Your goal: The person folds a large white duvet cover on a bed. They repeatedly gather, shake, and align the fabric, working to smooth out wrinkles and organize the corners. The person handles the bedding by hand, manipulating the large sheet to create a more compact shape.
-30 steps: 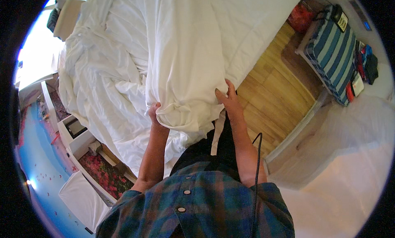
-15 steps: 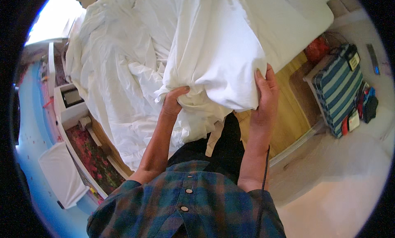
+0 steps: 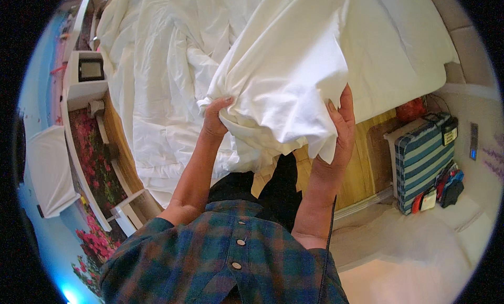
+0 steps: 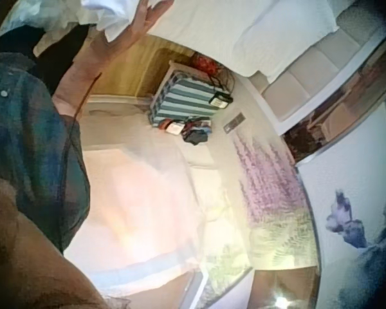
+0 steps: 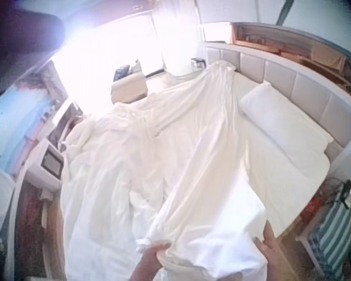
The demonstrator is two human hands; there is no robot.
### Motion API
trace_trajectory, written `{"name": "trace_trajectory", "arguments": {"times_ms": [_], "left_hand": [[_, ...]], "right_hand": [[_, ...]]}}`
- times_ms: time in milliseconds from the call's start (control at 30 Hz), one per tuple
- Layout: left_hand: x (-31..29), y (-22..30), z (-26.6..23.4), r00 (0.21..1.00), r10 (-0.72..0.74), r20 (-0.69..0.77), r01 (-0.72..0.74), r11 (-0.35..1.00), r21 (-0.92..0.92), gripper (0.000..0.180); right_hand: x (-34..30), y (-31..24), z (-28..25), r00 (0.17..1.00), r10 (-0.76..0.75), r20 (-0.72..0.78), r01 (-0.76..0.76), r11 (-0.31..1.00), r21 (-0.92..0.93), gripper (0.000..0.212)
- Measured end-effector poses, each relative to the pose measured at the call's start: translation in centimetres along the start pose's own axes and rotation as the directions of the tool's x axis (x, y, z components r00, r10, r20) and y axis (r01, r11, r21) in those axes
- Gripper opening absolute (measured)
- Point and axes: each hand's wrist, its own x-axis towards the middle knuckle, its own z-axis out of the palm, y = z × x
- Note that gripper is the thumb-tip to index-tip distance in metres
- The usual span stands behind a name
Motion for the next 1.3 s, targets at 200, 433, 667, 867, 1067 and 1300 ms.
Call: {"name": "trace_trajectory", "arguments": {"times_ms": [200,433,667,867,1067,1300], "left_hand": [[-2.1,-0.3,0.5,0.938,-0.334,0.097,0.322,0.729,-0.604,0.041],[-2.6,-0.8,-0.1,0.954,-0.225,0.198,0.299,0.712,-0.635,0.052],[-2.6,0.8,-0.2,0.945,-0.269,0.188,0.325,0.692,-0.644,0.053],[-2.7,-0.7,2.1,0.873,-0.393,0.288,0.479,0.588,-0.652,0.050],[-2.2,-2.6,3.1,0.854,-0.444,0.271,0.510,0.616,-0.600,0.055],[-0.1,-1.8,4.0,0.867,-0.457,0.201,0.497,0.756,-0.425,0.051]], "right_hand": [[1.2,3.2,5.2,0.985,0.086,0.152,-0.076,0.995,-0.069,0.054],[-2.2,8.6,4.7,0.880,0.143,0.452,0.123,0.852,-0.509,0.042],[-0.7,10.8,-1.6,0.995,0.020,-0.099,-0.072,0.824,-0.562,0.026],[-1.1,13.1,-0.8,0.970,0.237,0.045,-0.221,0.947,-0.232,0.014],[-1.9,11.4,-1.7,0.985,0.154,0.072,-0.078,0.785,-0.614,0.009],[-3.3,10.8,-5.5,0.990,0.106,-0.094,-0.142,0.722,-0.677,0.012]]}}
